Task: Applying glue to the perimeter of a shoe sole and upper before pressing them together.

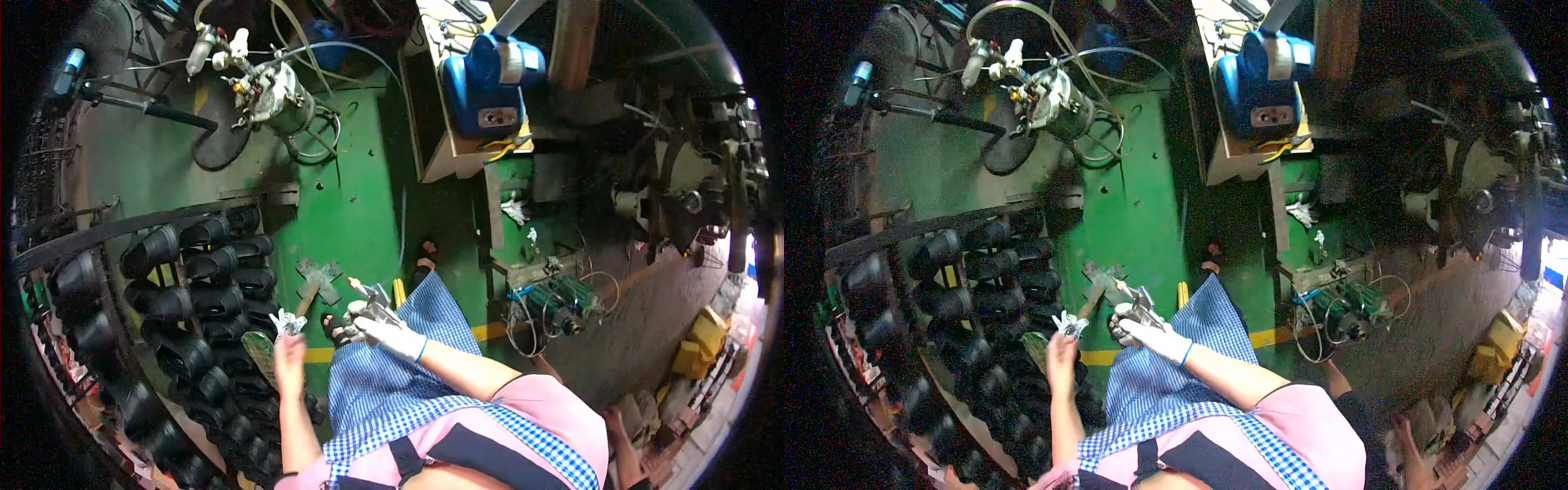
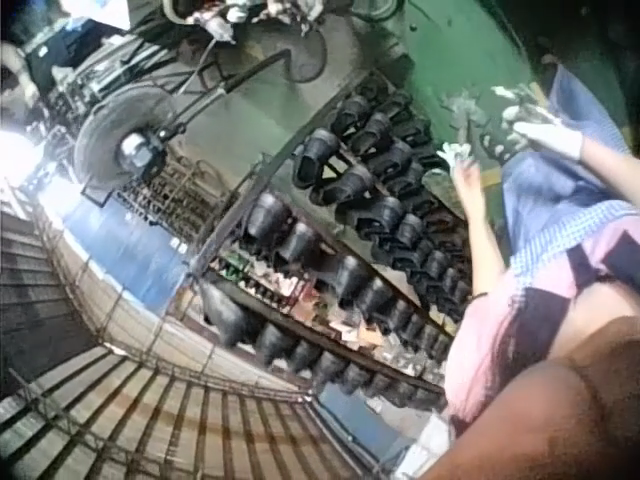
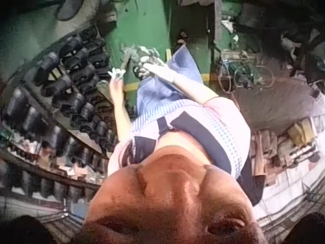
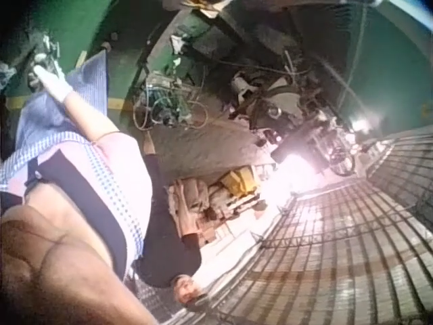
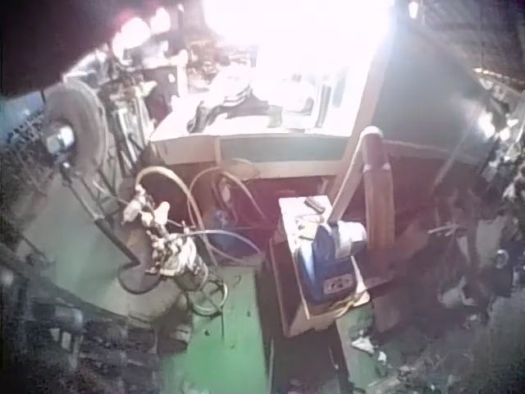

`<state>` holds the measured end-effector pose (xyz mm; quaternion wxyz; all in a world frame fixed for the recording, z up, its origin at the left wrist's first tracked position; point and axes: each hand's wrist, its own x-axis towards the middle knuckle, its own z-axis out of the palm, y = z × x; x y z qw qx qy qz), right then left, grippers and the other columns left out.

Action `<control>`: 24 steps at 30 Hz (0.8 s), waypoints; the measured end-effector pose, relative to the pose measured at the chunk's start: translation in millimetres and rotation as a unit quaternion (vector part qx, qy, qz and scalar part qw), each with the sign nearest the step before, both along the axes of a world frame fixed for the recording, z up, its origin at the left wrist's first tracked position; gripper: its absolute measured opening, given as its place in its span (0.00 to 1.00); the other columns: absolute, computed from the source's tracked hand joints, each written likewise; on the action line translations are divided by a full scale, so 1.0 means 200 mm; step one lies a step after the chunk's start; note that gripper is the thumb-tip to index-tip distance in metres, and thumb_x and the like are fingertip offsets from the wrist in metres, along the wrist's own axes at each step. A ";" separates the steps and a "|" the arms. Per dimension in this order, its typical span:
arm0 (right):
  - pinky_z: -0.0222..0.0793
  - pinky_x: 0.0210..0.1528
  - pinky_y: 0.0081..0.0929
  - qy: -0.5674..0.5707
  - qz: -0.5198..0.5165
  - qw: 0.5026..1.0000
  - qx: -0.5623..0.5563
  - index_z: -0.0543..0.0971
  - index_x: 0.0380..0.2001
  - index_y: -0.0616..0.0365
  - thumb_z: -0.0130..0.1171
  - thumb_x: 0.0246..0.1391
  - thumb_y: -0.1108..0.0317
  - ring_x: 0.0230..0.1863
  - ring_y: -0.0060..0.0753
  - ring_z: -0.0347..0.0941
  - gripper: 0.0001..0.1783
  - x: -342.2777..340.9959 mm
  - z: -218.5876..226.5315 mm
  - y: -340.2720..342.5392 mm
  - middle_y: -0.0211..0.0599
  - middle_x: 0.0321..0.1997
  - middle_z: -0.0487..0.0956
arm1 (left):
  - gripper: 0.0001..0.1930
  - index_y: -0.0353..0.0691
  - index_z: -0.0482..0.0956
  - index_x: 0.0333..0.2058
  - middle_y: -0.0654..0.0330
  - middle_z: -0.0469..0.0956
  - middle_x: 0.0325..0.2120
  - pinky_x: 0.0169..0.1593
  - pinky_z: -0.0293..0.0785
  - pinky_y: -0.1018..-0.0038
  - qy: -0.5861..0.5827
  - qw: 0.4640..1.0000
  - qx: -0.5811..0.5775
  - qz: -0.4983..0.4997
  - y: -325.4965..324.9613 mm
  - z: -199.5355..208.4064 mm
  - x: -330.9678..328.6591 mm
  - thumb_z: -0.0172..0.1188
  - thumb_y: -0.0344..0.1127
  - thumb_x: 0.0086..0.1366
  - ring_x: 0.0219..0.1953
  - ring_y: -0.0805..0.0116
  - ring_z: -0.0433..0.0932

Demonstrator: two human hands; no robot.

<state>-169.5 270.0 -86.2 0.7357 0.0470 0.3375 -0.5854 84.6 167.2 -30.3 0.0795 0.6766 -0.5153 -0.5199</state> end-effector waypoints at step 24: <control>0.78 0.39 0.21 0.361 -0.288 0.765 0.450 0.81 0.50 0.58 0.59 0.67 0.62 0.38 0.21 0.78 0.14 1.00 0.27 1.74 0.31 0.42 0.83 | 0.16 0.53 0.82 0.50 0.74 0.83 0.37 0.27 0.79 0.80 0.377 0.886 0.232 0.138 -0.16 -0.08 0.06 0.61 0.52 0.71 0.28 0.78 0.80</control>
